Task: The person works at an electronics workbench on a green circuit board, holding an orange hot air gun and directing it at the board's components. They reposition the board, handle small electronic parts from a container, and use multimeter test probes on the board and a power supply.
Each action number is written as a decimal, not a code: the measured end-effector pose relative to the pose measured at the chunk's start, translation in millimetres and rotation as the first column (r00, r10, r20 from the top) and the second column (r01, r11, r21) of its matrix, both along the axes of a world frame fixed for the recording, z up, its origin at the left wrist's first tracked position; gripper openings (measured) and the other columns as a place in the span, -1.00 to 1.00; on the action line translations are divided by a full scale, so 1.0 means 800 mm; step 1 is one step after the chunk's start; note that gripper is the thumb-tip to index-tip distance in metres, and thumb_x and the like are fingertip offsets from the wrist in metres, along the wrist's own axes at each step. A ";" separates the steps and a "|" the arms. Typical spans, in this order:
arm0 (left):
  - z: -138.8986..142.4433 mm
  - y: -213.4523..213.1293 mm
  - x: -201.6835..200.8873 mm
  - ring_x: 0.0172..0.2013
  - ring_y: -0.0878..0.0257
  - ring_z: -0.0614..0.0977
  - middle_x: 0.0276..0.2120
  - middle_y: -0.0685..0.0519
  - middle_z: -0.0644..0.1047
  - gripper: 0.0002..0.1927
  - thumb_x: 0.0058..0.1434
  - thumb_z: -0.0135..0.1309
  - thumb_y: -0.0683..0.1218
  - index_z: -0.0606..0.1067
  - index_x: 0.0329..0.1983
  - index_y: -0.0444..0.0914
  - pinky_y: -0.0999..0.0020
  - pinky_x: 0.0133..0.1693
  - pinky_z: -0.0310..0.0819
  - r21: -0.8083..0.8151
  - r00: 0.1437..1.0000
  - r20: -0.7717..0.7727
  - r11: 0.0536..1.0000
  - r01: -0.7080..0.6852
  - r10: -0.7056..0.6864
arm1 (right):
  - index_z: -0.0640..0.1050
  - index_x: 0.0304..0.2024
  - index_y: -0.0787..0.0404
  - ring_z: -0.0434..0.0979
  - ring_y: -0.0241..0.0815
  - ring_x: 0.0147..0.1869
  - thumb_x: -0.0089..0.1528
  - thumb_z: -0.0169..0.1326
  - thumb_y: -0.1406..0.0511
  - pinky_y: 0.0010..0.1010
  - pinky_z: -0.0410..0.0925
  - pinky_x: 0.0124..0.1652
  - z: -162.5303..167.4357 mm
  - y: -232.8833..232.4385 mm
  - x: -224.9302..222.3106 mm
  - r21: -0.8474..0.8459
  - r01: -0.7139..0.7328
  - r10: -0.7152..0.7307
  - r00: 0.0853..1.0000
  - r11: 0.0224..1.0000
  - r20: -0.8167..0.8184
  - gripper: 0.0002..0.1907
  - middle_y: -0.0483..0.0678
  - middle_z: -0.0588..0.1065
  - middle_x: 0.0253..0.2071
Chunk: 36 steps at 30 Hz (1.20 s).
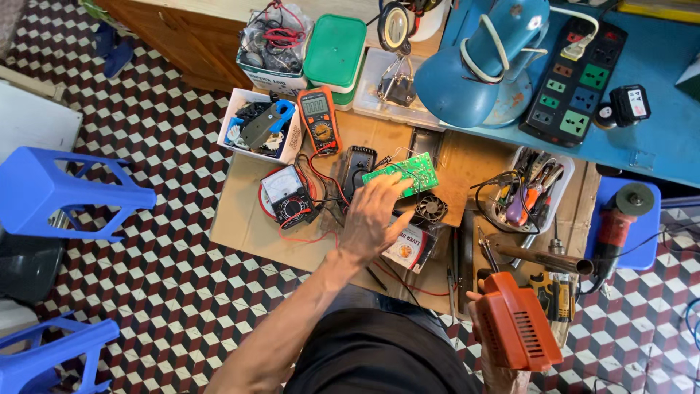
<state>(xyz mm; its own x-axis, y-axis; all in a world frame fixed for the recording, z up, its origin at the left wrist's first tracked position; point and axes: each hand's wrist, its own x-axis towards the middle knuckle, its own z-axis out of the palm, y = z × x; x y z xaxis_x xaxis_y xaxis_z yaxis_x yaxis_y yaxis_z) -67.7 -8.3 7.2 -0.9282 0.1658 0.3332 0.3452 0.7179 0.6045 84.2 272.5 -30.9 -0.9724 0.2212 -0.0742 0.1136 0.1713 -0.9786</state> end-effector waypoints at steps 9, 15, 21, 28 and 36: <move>-0.052 -0.054 -0.076 0.39 -0.18 0.20 0.36 -0.25 0.23 -0.32 -0.08 0.43 -0.03 0.44 0.13 -0.19 -0.17 0.40 -0.03 -0.195 0.959 0.037 0.939 0.283 -0.282 | 0.52 0.19 0.31 0.47 -0.32 -0.32 0.31 0.14 0.32 -0.47 0.35 -0.31 0.047 -0.082 0.002 0.175 0.140 -0.178 0.958 0.974 0.224 -0.59 0.06 0.64 -0.10; -0.076 -0.070 -0.078 0.41 -0.17 0.22 0.38 -0.22 0.24 -0.45 -0.06 0.42 -0.08 0.42 -0.03 -0.21 -0.08 0.43 0.03 -0.121 0.952 0.051 0.944 0.306 -0.302 | 0.57 0.11 0.06 0.71 -0.13 -0.25 0.08 0.22 0.12 -0.36 0.53 -0.29 0.029 -0.058 -0.057 -0.755 0.386 0.106 0.854 0.530 0.510 -0.47 0.03 0.69 -0.04; -0.062 -0.061 -0.055 0.41 -0.10 0.28 0.37 -0.22 0.30 -0.37 0.07 0.39 -0.12 0.41 0.20 -0.25 0.05 0.43 0.11 -0.011 0.967 -0.063 0.969 0.248 -0.248 | 0.50 0.32 0.35 0.51 0.05 -0.21 0.35 0.17 0.38 -0.22 0.39 -0.20 0.028 -0.092 -0.054 -0.064 0.264 -0.228 0.913 0.962 0.339 -0.52 0.34 0.59 0.04; -0.079 0.043 -0.074 0.31 -0.05 0.41 0.21 -0.21 0.45 -0.66 0.21 0.05 -0.12 0.46 0.04 -0.30 0.05 0.42 0.11 -0.375 0.917 -0.098 0.868 0.327 -0.388 | 0.40 0.26 0.34 0.61 -0.05 0.05 0.35 0.12 0.35 -0.19 0.46 0.08 0.038 -0.094 -0.072 0.138 0.149 -0.159 0.985 0.979 0.063 -0.56 0.21 0.51 0.15; -0.066 0.052 -0.118 0.28 0.01 0.43 -0.03 -0.04 0.57 -0.77 0.36 -0.06 -0.14 0.48 0.02 -0.27 -0.04 0.56 -0.07 -0.537 0.798 0.292 0.601 0.593 -0.526 | 0.31 0.35 0.32 0.64 0.19 0.10 0.32 0.14 0.18 0.11 0.56 -0.13 -0.064 -0.019 -0.097 -0.751 0.296 -0.358 0.930 0.590 0.084 -0.38 0.21 0.51 0.14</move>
<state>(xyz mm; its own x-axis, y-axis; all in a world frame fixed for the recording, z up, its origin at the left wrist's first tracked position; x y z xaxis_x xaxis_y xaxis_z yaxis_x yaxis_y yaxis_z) -162.2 33.4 -45.7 -0.6072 0.7887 -0.0964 0.7657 0.6132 0.1941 6.6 257.5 -81.8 -0.8550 0.4254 -0.2967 -0.0585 -0.6475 -0.7598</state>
